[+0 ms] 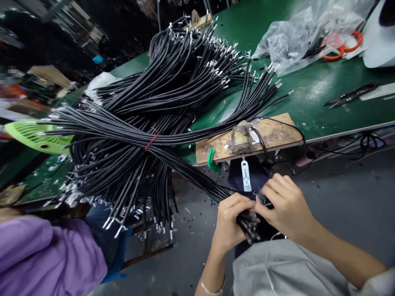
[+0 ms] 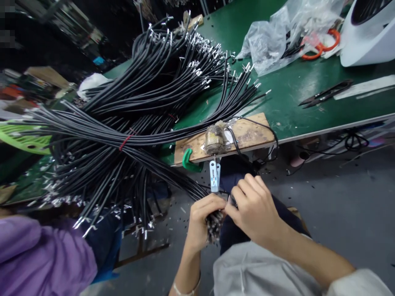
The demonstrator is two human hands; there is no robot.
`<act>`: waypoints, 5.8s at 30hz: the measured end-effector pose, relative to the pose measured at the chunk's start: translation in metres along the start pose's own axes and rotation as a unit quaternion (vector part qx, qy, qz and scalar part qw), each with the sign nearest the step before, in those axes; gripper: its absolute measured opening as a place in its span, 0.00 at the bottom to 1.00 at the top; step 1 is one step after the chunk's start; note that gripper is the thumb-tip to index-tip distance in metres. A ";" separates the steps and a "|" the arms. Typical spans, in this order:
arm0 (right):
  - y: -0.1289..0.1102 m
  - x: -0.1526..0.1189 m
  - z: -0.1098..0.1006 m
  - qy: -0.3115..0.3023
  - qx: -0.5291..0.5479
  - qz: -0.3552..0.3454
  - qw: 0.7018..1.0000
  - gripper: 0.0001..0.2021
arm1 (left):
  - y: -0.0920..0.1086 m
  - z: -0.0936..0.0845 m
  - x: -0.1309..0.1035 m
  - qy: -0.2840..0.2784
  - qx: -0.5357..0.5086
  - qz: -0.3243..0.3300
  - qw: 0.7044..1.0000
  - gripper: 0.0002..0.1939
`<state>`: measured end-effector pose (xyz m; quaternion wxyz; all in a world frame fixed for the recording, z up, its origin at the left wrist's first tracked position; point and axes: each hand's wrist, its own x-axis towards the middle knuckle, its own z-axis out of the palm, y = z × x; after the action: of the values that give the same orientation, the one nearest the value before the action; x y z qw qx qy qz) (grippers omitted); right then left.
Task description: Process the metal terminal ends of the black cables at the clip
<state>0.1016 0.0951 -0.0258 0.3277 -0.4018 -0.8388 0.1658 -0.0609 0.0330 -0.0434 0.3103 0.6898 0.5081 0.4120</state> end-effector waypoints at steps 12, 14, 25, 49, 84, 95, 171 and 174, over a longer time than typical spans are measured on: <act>0.040 0.008 -0.004 -0.221 0.400 -0.055 0.888 0.09 | 0.007 0.002 -0.003 0.078 -0.014 0.008 0.997 0.02; 0.039 0.005 0.002 -0.199 0.410 -0.028 0.890 0.06 | 0.008 0.002 -0.003 0.085 -0.019 -0.001 0.996 0.02; 0.015 0.057 0.024 -0.148 0.593 0.263 0.746 0.26 | 0.008 0.008 0.008 0.236 -0.091 0.014 0.968 0.07; 0.040 -0.009 0.009 -0.046 0.447 0.140 0.882 0.07 | 0.010 -0.006 0.010 0.091 0.043 0.006 0.995 0.06; -0.023 -0.021 0.048 -0.008 0.768 0.294 0.569 0.06 | 0.020 0.012 -0.001 0.220 0.058 0.019 0.974 0.04; -0.003 -0.016 0.034 -0.013 0.686 0.165 0.709 0.16 | 0.021 0.001 -0.004 0.140 0.079 -0.018 0.987 0.05; 0.009 0.011 -0.033 -0.220 0.026 -0.238 0.946 0.09 | 0.009 0.004 -0.011 0.091 0.022 -0.017 0.995 0.02; 0.013 0.016 -0.030 -0.170 0.058 -0.269 0.946 0.08 | 0.011 0.003 -0.011 0.078 0.017 -0.021 0.997 0.03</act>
<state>0.1224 0.1159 -0.0044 0.2357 -0.1076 -0.9478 0.1859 -0.0547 0.0196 -0.0381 0.2671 0.6497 0.5521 0.4491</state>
